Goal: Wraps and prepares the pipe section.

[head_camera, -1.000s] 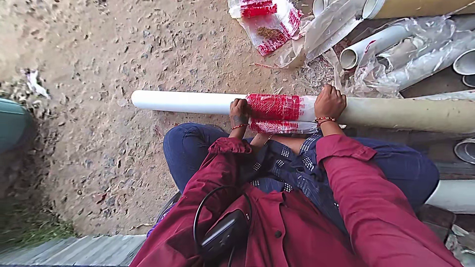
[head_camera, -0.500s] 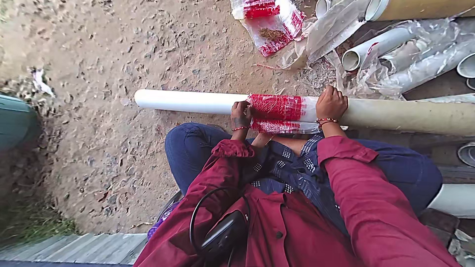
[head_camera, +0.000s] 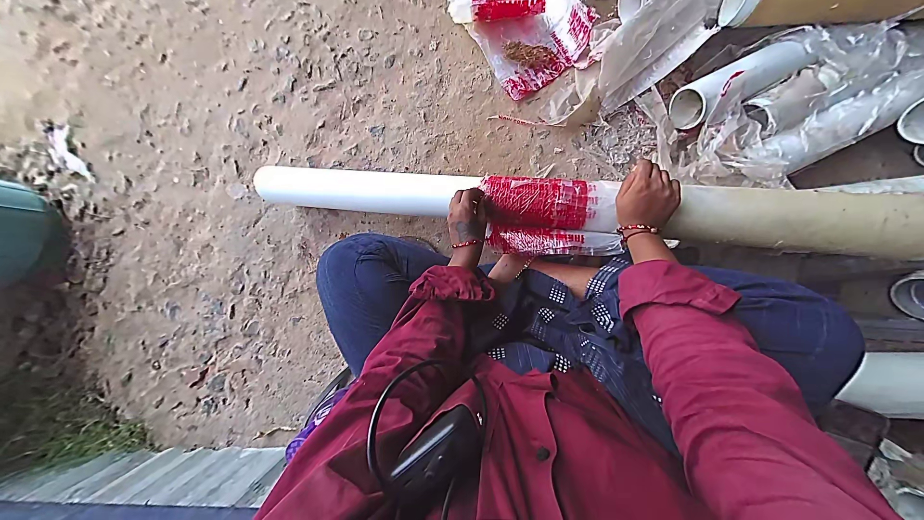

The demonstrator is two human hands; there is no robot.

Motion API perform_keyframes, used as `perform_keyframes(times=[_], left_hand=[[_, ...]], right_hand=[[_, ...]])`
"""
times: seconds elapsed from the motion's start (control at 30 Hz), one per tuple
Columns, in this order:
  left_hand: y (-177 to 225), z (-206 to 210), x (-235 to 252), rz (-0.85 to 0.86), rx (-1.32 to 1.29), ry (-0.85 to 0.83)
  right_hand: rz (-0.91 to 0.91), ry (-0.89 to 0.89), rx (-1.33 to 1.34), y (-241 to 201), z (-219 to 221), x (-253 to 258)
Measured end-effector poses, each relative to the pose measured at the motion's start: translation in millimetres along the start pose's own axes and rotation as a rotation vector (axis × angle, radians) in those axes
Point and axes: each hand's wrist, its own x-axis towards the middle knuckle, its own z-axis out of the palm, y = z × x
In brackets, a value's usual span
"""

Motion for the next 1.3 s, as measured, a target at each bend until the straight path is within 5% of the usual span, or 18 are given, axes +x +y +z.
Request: perform_keyframes(times=[0.7,1.3], left_hand=[[7.1,-10.0,4.9,-0.116,0.04,-0.08],[-5.7,-6.1,0.1,0.147,0.058,-0.006]], right_hand=[[0.012,0.001,0.002,-0.1,0.9,0.1],[-0.001,-0.012,0.02,0.7,-0.2,0.6]])
